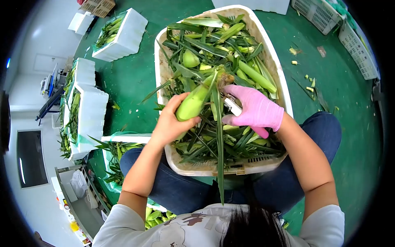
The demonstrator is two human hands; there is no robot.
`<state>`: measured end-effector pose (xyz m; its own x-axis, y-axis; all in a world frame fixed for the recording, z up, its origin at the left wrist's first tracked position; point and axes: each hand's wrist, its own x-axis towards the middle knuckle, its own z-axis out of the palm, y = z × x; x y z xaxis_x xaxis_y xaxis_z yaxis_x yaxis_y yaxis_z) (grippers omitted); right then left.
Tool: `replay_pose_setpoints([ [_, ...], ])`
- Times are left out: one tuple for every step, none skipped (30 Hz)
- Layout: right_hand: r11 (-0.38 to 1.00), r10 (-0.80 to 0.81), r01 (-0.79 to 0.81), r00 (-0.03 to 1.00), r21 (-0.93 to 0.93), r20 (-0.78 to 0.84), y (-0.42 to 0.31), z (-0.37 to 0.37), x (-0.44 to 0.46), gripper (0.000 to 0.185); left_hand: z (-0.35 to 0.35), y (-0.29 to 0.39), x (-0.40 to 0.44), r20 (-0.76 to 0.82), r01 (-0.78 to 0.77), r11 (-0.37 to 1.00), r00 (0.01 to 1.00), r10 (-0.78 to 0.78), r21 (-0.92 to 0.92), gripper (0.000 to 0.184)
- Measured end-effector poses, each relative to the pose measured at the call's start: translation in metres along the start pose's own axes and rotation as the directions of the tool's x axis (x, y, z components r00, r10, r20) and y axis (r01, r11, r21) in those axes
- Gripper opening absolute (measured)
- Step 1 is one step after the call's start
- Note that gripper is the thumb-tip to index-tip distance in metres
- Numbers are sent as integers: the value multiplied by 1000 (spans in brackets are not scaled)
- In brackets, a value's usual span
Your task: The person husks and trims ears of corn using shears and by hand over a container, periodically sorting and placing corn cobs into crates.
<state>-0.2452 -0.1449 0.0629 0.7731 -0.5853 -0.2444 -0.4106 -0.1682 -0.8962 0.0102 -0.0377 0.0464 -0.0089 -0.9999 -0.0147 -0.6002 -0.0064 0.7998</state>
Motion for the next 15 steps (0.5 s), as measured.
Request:
replay_pose_setpoints([
  [998,57,-58,996,5,65,-7,-2,-1,51,-6,-3,1,38,27,999,999,-26,-43,69],
  [988,97,-106,992,116,76,-8,0,-1,47,-11,-6,1,75,55,995,996,-49,-84,71],
  [963,132,-150,987,224,92,-8,4,0,42,-15,-11,1,122,116,982,988,-98,-148,71],
  [925,163,-191,980,328,111,-9,8,0,38,-15,-11,0,156,230,917,970,-188,-326,70],
  [874,188,-229,973,429,135,-10,12,0,34,-16,-6,-3,204,335,807,941,-269,-485,69],
  [805,160,-224,974,550,162,-10,15,-1,35,-19,-3,-4,261,421,662,906,-332,-620,67],
  [720,124,-216,975,659,184,-10,16,-2,37,-20,-10,-4,283,411,608,911,-299,-680,66],
  [620,85,-211,976,756,202,-9,17,-5,38,-22,-7,-3,259,372,554,926,-273,-745,67],
  [530,12,-217,969,820,248,-3,19,-9,45,-21,-3,-2,235,331,494,940,-247,-804,68],
  [493,-53,-227,956,840,289,-1,19,-10,49,-21,0,-1,213,290,428,952,-221,-856,69],
  [602,-22,-220,956,767,292,-3,23,-10,52,-21,0,0,206,286,440,954,-220,-851,72],
  [700,16,-218,957,680,290,-6,25,-11,55,-21,-2,2,263,325,455,945,-196,-829,72],
  [683,14,-252,943,685,333,-11,21,-13,57,-20,-6,3,322,366,468,931,-174,-804,72],
  [654,9,-231,955,721,297,-8,25,-14,54,-17,-7,2,384,409,481,910,-155,-776,72],
  [720,-17,-151,972,677,235,-3,28,-12,51,-11,-6,0,423,437,495,894,-148,-751,73],
])
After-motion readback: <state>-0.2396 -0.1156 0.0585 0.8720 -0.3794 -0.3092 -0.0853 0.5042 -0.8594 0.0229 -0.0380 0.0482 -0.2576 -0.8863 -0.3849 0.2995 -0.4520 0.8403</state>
